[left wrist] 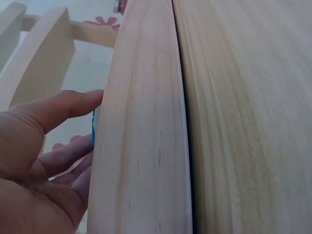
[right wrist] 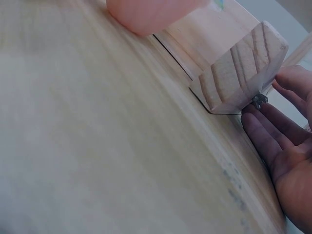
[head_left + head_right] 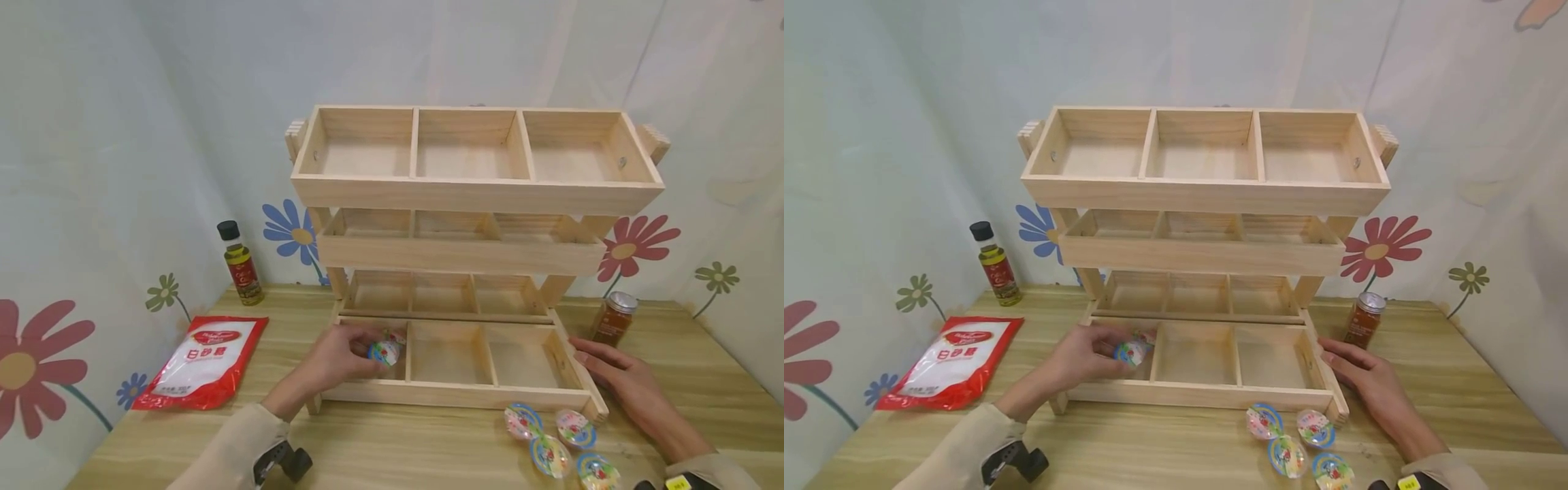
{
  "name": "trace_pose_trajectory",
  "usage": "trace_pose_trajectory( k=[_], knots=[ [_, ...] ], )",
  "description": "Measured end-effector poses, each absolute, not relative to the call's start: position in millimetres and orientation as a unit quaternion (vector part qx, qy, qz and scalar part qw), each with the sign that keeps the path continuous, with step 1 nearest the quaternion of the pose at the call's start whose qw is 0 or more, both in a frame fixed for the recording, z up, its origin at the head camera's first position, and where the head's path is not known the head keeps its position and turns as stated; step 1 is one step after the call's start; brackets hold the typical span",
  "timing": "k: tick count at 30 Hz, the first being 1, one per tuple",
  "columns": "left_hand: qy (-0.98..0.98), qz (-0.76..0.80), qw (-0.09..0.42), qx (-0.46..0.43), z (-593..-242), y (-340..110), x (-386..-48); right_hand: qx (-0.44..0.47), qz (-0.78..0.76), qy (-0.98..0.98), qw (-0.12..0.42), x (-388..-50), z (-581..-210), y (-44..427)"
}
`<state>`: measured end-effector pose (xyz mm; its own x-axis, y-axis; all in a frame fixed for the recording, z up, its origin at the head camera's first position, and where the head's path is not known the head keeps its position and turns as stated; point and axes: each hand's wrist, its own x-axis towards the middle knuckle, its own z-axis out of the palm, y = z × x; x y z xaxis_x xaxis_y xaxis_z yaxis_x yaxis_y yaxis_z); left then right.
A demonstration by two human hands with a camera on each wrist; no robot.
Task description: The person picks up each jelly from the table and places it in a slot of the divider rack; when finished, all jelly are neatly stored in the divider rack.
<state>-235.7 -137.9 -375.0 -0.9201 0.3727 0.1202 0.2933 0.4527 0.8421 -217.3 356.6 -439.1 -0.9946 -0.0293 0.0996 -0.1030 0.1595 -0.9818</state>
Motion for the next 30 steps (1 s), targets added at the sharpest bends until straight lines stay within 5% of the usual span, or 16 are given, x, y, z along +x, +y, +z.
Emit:
trace_pose_trajectory(
  k=[30],
  knots=[
    [0.874,0.433,0.058,0.214,-386.0,-134.6,-245.7,0.047,0.643,-0.764,0.029,-215.1,-437.9,357.0]
  ],
)
